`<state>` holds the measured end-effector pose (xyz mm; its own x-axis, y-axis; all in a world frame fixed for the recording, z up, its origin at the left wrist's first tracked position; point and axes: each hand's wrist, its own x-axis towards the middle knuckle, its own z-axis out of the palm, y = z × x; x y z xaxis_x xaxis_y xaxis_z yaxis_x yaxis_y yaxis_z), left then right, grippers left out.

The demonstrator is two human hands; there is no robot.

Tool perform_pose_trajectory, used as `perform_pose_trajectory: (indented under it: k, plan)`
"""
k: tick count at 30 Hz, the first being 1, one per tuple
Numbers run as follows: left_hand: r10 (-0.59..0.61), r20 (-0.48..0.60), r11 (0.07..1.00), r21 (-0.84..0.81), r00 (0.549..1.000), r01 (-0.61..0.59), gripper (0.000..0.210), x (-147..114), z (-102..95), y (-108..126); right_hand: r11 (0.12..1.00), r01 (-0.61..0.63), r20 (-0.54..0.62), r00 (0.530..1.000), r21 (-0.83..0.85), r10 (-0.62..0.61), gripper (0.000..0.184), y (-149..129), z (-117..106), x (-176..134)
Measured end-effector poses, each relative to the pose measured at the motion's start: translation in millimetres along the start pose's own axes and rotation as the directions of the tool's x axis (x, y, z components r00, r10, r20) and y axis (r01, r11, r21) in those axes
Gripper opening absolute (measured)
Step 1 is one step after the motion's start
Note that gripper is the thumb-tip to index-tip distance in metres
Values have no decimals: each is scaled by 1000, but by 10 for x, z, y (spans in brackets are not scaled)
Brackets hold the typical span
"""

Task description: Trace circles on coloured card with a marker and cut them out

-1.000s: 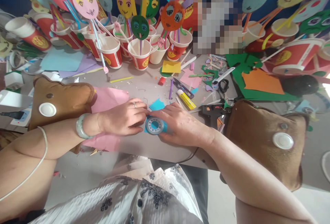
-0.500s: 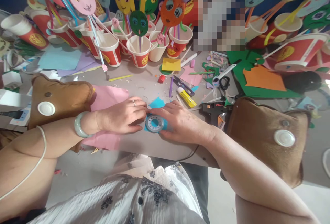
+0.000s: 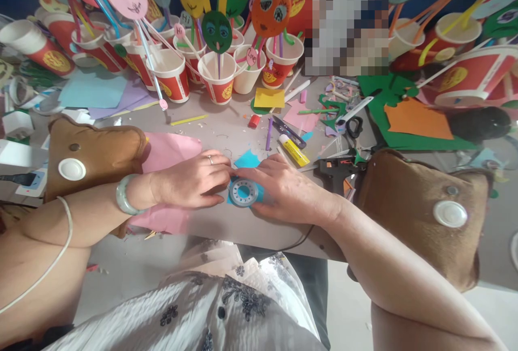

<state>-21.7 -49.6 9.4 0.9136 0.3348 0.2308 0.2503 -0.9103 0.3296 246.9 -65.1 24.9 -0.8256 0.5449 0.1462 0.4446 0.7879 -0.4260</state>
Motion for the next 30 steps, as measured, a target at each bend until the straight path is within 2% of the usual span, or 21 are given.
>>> perform_pose_trajectory:
  k: [15,21,30]
  plan:
    - [-24,23,1000,3,999,24,12,20,-30,22,1000,-1,-22,1000,12,1,57,66,69,-37]
    - [-6,3,1000,-4,1000,6,13,6,-13,7,1000,18,-17,1000,14,-17,57,39,23,1]
    - [-12,6,1000,-17,1000,12,17,-6,-3,0,998,-34,8,999,49,34,58,66,50,-24]
